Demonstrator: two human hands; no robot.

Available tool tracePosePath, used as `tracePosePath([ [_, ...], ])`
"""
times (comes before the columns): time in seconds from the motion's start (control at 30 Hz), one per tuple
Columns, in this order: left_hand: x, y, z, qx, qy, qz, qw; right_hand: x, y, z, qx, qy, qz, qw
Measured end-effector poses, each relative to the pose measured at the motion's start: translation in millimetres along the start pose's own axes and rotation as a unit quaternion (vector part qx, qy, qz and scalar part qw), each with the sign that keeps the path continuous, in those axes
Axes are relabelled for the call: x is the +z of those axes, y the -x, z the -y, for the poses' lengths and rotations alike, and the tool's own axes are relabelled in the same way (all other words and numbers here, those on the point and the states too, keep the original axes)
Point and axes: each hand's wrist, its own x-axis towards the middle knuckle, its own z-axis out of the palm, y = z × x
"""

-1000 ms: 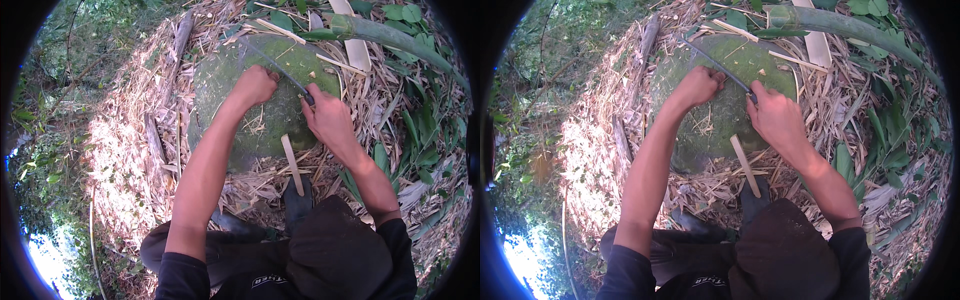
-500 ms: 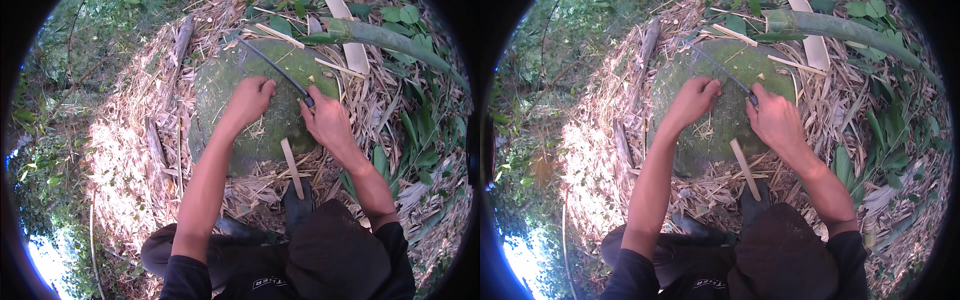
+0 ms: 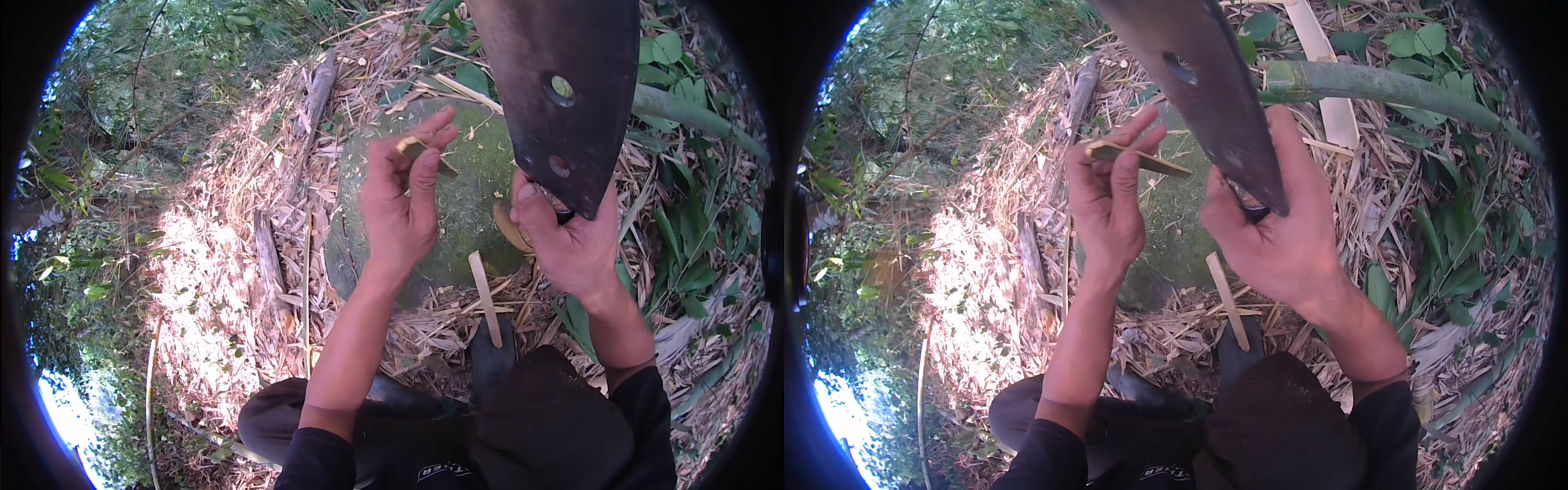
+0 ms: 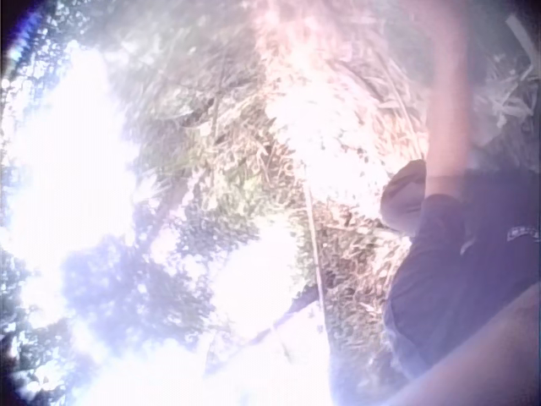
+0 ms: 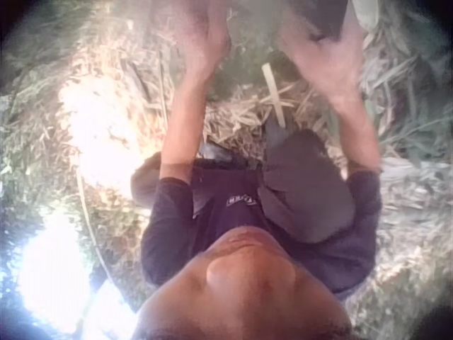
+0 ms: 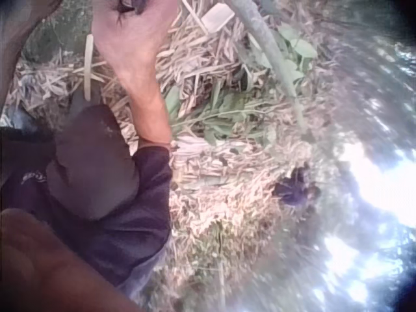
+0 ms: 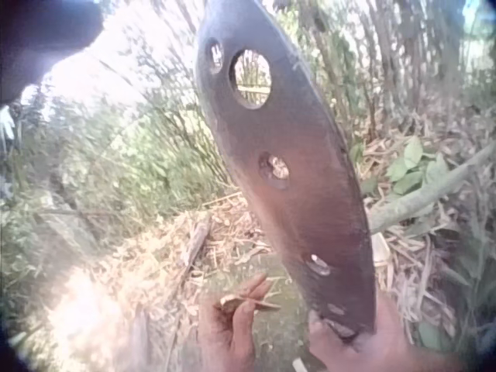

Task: The person uses a large machete to split a piece of bamboo into thin strips. They hold the bamboo against a large rock and repeatedly strike it with the machete to separate the layers into fine slivers.

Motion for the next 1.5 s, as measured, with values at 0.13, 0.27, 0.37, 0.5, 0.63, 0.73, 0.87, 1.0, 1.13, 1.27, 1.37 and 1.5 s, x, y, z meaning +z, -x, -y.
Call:
tracePosePath([
  [0.13, 0, 13, 16, 0.005, -0.04, -0.012, 0.999, 9, -12, 31, 0.017, 0.022, 0.053, 0.998],
  [0.27, 2, 17, 16, 0.004, -0.071, -0.018, 0.997, 11, -12, 33, 0.031, 0.077, 0.129, 0.988],
  [0.37, 6, 14, 14, 0.022, -0.09, -0.012, 0.996, 11, -9, 36, 0.023, 0.097, 0.131, 0.986],
  [0.5, 5, 15, 13, 0.042, -0.107, -0.014, 0.993, 15, -5, 35, 0.039, 0.094, 0.125, 0.987],
  [0.63, 7, 15, 12, 0.042, -0.102, -0.01, 0.994, 13, -5, 35, 0.032, 0.096, 0.127, 0.987],
  [0.73, 7, 15, 10, 0.028, -0.113, -0.004, 0.993, 12, -3, 37, 0.033, 0.098, 0.133, 0.986],
  [0.87, 7, 16, 10, 0.035, -0.12, -0.005, 0.992, 14, -2, 36, 0.027, 0.089, 0.13, 0.987],
  [1.0, 10, 15, 14, 0.049, -0.115, -0.007, 0.992, 14, -2, 35, 0.018, 0.087, 0.122, 0.989],
  [1.13, 10, 15, 12, 0.041, -0.122, -0.006, 0.992, 13, -1, 37, 0.012, 0.103, 0.114, 0.988],
  [1.27, 11, 14, 10, 0.039, -0.128, -0.006, 0.991, 12, -2, 38, 0.022, 0.102, 0.117, 0.988],
  [1.37, 10, 15, 11, 0.041, -0.134, -0.008, 0.99, 12, -1, 35, 0.025, 0.101, 0.121, 0.987],
  [1.5, 12, 15, 13, 0.047, -0.133, -0.011, 0.99, 10, -1, 39, 0.035, 0.106, 0.121, 0.986],
])
